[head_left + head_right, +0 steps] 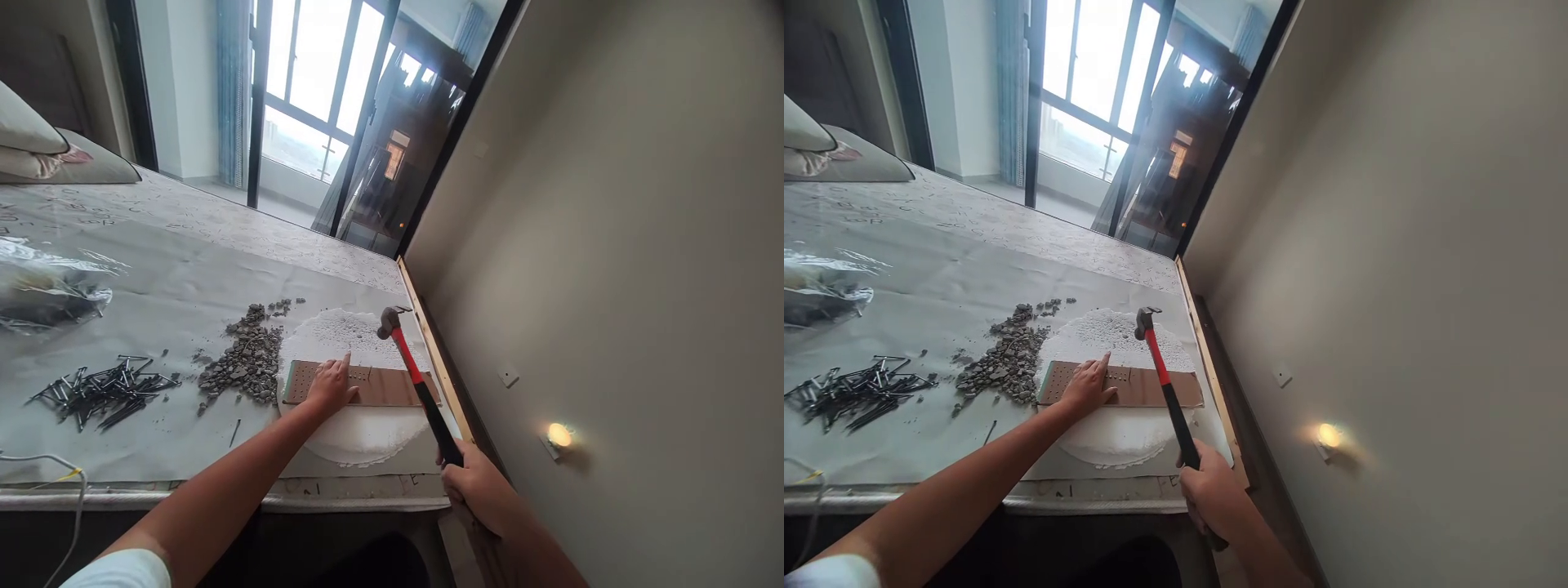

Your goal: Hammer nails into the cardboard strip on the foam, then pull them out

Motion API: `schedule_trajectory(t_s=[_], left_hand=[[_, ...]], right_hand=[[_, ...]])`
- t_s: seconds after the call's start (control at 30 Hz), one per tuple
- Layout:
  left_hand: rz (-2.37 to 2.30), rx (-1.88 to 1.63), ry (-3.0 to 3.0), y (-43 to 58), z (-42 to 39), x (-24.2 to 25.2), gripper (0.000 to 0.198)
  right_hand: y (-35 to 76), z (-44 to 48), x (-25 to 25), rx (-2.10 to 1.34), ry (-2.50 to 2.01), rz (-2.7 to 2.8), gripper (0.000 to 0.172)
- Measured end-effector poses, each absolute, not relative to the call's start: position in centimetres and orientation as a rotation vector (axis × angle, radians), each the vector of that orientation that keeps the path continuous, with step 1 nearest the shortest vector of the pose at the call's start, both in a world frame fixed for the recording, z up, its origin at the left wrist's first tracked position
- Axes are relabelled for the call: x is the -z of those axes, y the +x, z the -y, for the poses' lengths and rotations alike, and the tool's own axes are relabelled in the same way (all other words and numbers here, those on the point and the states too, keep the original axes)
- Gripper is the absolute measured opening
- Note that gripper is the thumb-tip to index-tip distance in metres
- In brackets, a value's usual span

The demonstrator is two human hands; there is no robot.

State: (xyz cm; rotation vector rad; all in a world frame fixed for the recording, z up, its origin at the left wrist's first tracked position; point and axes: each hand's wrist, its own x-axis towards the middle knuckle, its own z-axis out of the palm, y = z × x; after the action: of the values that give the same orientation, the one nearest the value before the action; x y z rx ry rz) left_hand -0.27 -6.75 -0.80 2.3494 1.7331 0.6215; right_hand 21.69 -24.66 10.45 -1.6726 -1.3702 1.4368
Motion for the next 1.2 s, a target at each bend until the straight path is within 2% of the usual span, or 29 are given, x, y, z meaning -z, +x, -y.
schedule_trajectory(t_s=[0.17, 0.4, 0.57, 0.8, 1.03, 1.2], left_hand=[[-1.718, -0.645, 2.329, -0.3, 6.6, 1.2, 0.083], [-1.709, -0.673, 2.322, -0.4, 6.5, 1.4, 0.086], [-1.693, -0.671, 2.316, -0.4, 6.4, 1.8, 0.086], [-1.687, -0.676, 2.322, -0.3, 6.5, 1.6, 0.089], [-1.686, -0.66, 2.319, -0.5, 6.5, 1.6, 0.086], [-1.676, -0.672, 2.336, -0.5, 6.4, 1.9, 0.08]], right_hand=[[21.6, 24.5, -9.1, -1.48, -1.799, 1.404, 0.014], [21.5, 24.5, -10.6, -1.452, -1.708, 1.386, 0.011], [21.3, 24.2, -8.7, -1.546, -1.844, 1.473, 0.011], [21.3, 25.0, -9.1, -1.407, -1.784, 1.475, 0.011], [20.8, 25.4, -3.5, -1.477, -1.743, 1.252, 0.012], [21.9, 26.5, -2.3, -1.693, -1.591, 1.037, 0.021]])
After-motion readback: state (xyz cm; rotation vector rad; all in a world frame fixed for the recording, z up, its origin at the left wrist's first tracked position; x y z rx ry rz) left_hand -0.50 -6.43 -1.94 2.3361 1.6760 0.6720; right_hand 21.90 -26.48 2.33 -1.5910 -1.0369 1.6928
